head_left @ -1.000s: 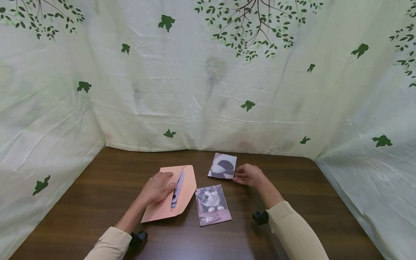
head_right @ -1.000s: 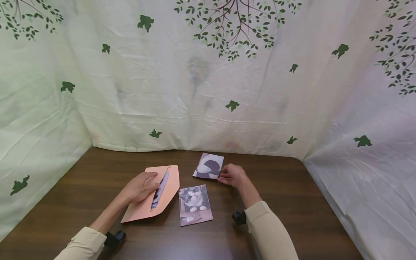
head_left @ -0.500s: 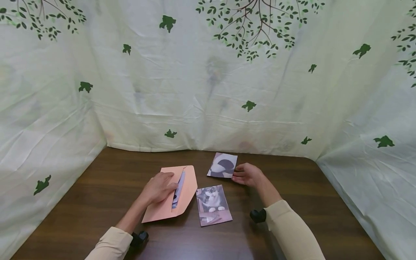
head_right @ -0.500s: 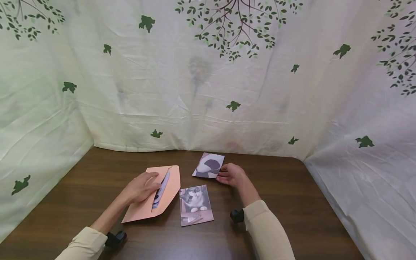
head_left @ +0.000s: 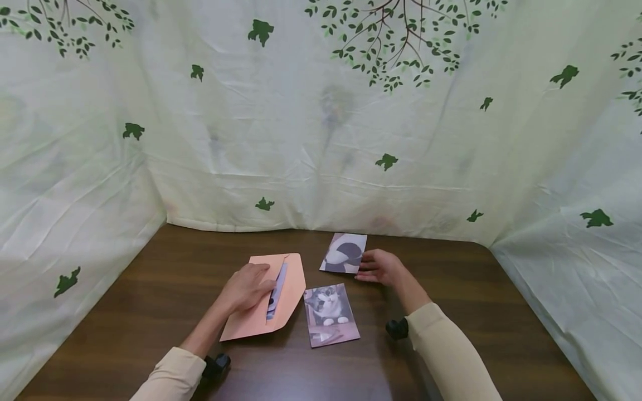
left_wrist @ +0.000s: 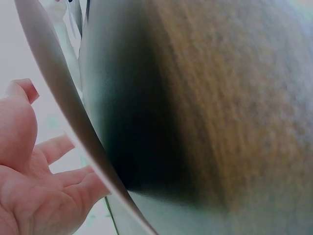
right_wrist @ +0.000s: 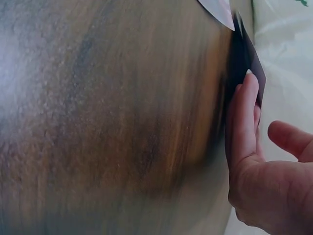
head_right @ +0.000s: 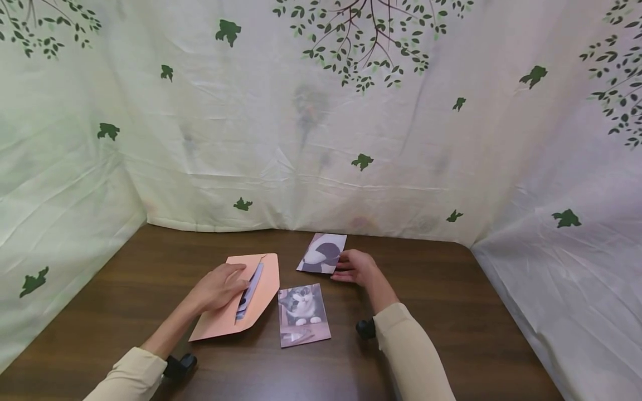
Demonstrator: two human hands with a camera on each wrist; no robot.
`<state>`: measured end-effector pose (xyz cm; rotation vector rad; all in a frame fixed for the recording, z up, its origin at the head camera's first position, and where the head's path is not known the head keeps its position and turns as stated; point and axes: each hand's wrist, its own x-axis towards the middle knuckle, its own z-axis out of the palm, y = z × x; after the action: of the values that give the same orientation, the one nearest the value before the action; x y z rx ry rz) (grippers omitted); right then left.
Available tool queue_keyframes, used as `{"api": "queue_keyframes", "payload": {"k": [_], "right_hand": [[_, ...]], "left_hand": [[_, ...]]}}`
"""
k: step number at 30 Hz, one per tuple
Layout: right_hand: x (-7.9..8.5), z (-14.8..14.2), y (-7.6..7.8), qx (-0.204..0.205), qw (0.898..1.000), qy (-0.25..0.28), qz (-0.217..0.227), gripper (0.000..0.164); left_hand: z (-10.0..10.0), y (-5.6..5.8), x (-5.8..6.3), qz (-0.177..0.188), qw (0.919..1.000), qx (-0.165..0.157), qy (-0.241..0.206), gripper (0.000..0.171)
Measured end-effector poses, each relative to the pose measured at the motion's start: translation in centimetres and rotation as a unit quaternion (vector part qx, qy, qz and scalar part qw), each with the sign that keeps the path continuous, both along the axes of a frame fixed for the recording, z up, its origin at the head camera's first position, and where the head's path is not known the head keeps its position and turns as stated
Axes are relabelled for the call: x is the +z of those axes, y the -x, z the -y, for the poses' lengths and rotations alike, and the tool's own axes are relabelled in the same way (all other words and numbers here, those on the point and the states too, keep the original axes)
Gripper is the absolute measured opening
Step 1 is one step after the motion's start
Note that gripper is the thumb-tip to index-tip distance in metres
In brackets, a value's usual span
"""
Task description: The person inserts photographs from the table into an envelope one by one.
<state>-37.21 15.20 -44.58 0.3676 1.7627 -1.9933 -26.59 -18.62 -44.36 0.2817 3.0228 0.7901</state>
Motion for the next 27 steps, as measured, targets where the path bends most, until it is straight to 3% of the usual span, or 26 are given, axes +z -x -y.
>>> {"api": "queue_keyframes", "payload": {"k": [15,27], "right_hand": [[-0.7,1.1,0.2,-0.077,0.996,-0.035,-0.035,0.034],[-0.3,0.5,-0.1,-0.071,0.996,-0.037,-0.037,0.024]], "left_hand": [[0.1,0.1,-0.1,0.007,0.9998,0.01,-0.013,0.056],[0.2,0.1,-0.4,0.009,0.9998,0.01,-0.016,0.056]]}}
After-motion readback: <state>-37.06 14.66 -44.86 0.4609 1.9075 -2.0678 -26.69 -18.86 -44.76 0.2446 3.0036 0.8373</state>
